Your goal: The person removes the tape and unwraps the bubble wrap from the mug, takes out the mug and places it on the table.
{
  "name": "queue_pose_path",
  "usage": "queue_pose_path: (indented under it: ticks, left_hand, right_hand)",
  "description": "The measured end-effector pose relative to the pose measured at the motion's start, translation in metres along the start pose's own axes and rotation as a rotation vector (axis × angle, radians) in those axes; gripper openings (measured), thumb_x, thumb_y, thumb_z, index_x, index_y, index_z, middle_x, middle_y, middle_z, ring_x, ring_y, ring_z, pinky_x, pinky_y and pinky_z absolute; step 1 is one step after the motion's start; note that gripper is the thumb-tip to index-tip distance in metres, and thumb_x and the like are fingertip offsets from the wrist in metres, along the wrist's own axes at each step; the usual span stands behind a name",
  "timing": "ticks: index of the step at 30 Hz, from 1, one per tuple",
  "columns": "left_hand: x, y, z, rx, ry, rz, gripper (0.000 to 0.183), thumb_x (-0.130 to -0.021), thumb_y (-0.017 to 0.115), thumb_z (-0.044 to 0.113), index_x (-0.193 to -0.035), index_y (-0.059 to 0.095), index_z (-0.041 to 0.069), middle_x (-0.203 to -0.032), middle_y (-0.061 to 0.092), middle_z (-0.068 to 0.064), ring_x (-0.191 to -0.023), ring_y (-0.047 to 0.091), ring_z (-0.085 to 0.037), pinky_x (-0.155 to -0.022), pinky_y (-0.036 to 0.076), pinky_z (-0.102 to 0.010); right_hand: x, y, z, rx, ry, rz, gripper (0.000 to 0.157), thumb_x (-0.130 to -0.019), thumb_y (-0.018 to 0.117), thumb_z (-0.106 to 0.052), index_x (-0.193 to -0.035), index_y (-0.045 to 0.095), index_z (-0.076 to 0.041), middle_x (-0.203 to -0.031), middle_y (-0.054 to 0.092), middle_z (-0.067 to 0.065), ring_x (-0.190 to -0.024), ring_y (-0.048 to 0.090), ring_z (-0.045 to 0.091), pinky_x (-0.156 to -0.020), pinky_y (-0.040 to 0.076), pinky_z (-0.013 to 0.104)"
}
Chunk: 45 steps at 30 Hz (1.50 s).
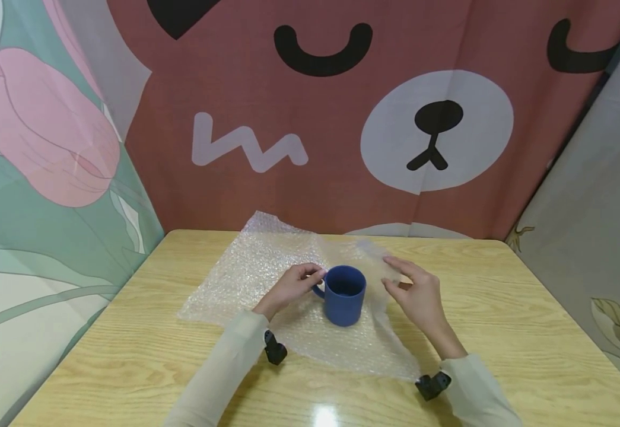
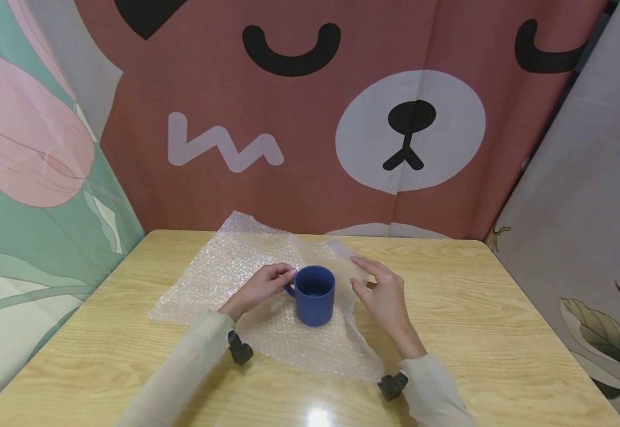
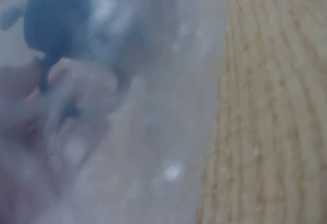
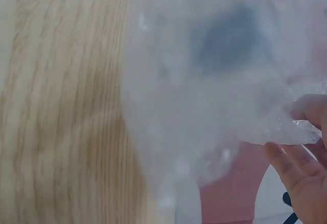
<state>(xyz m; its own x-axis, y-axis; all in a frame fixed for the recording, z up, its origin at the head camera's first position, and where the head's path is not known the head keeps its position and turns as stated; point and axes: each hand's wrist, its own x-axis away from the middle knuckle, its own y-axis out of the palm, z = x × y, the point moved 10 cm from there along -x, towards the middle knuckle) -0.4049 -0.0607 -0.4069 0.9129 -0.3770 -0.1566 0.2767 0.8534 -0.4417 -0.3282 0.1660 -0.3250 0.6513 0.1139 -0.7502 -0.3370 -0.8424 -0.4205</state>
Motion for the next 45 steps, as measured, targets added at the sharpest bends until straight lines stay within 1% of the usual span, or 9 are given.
queue_pose_path:
  ticks: [4, 8, 14, 15, 21, 22, 28, 34, 45]
  left_hand:
    - [0.001, -0.001, 0.002, -0.010, 0.015, 0.007, 0.026, -0.100, 0.055, 0.026, -0.106, 0.070, 0.005, -0.099, 0.067, -0.002, -0.091, 0.060, -0.014, -0.074, 0.049, -0.028]
    - [0.001, -0.001, 0.004, -0.011, 0.024, 0.009, 0.026, -0.101, 0.055, 0.026, -0.105, 0.069, 0.005, -0.100, 0.067, -0.003, -0.093, 0.060, -0.015, -0.076, 0.050, -0.030]
    - [0.002, -0.002, 0.003, -0.012, 0.022, 0.017, 0.024, -0.100, 0.056, 0.025, -0.105, 0.069, 0.006, -0.100, 0.067, -0.002, -0.094, 0.061, -0.015, -0.080, 0.050, -0.030]
    - [0.005, -0.003, 0.009, -0.010, 0.021, 0.020, 0.023, -0.100, 0.056, 0.023, -0.105, 0.069, 0.004, -0.101, 0.067, -0.003, -0.095, 0.061, -0.017, -0.081, 0.050, -0.032]
    - [0.007, -0.005, 0.011, -0.043, 0.025, 0.048, 0.021, -0.100, 0.057, 0.020, -0.103, 0.069, 0.004, -0.099, 0.067, -0.005, -0.094, 0.063, -0.019, -0.080, 0.051, -0.033]
    - [0.004, -0.005, 0.006, -0.051, 0.026, 0.052, 0.021, -0.099, 0.057, 0.022, -0.102, 0.070, 0.005, -0.098, 0.067, -0.004, -0.093, 0.063, -0.018, -0.079, 0.051, -0.031]
    - [0.003, -0.005, 0.007, -0.064, 0.029, 0.060, 0.020, -0.099, 0.058, 0.021, -0.100, 0.069, 0.004, -0.096, 0.067, -0.004, -0.091, 0.063, -0.017, -0.080, 0.051, -0.031]
    - [0.003, -0.006, 0.003, -0.050, -0.005, 0.061, 0.020, -0.099, 0.059, 0.022, -0.101, 0.070, 0.005, -0.096, 0.067, -0.002, -0.091, 0.062, -0.016, -0.081, 0.051, -0.032]
    - [0.007, -0.009, 0.004, -0.036, -0.009, 0.065, 0.019, -0.098, 0.060, 0.022, -0.099, 0.070, 0.005, -0.096, 0.067, -0.002, -0.091, 0.062, -0.015, -0.081, 0.051, -0.032]
  right_hand:
    - [0.001, -0.002, 0.013, -0.034, 0.080, -0.002, 0.044, -0.074, 0.078, 0.011, -0.116, 0.069, 0.000, -0.118, 0.066, 0.016, -0.103, 0.064, 0.032, -0.067, 0.052, 0.017]
    - [0.002, -0.002, 0.022, -0.059, 0.151, -0.008, 0.046, -0.076, 0.077, 0.010, -0.120, 0.067, 0.000, -0.122, 0.064, 0.016, -0.105, 0.063, 0.034, -0.068, 0.051, 0.015]
    - [0.004, -0.002, 0.029, -0.074, 0.205, -0.024, 0.046, -0.078, 0.077, 0.007, -0.122, 0.066, -0.001, -0.122, 0.063, 0.016, -0.106, 0.063, 0.033, -0.068, 0.051, 0.015]
    - [0.004, -0.002, 0.031, -0.075, 0.216, -0.025, 0.046, -0.078, 0.077, 0.006, -0.123, 0.066, -0.001, -0.122, 0.063, 0.016, -0.106, 0.063, 0.034, -0.068, 0.051, 0.015]
    - [0.005, -0.003, 0.039, -0.119, 0.282, -0.042, 0.048, -0.081, 0.075, 0.005, -0.126, 0.063, 0.000, -0.125, 0.061, 0.019, -0.106, 0.062, 0.035, -0.070, 0.051, 0.015]
    - [0.005, -0.003, 0.042, -0.132, 0.299, -0.046, 0.048, -0.081, 0.075, 0.004, -0.127, 0.062, 0.000, -0.126, 0.060, 0.019, -0.107, 0.062, 0.035, -0.071, 0.051, 0.015]
    - [0.010, 0.001, 0.059, -0.180, 0.417, -0.104, 0.055, -0.085, 0.075, -0.005, -0.136, 0.056, -0.005, -0.136, 0.054, 0.015, -0.115, 0.057, 0.033, -0.073, 0.051, 0.015]
    - [0.014, 0.007, 0.069, -0.200, 0.499, -0.168, 0.065, -0.085, 0.077, -0.014, -0.143, 0.049, -0.010, -0.144, 0.046, 0.011, -0.123, 0.052, 0.031, -0.074, 0.051, 0.015]
    - [0.025, 0.012, 0.090, -0.268, 0.626, -0.221, 0.076, -0.083, 0.078, -0.013, -0.149, 0.039, -0.012, -0.151, 0.035, 0.013, -0.128, 0.045, 0.035, -0.079, 0.051, 0.020]
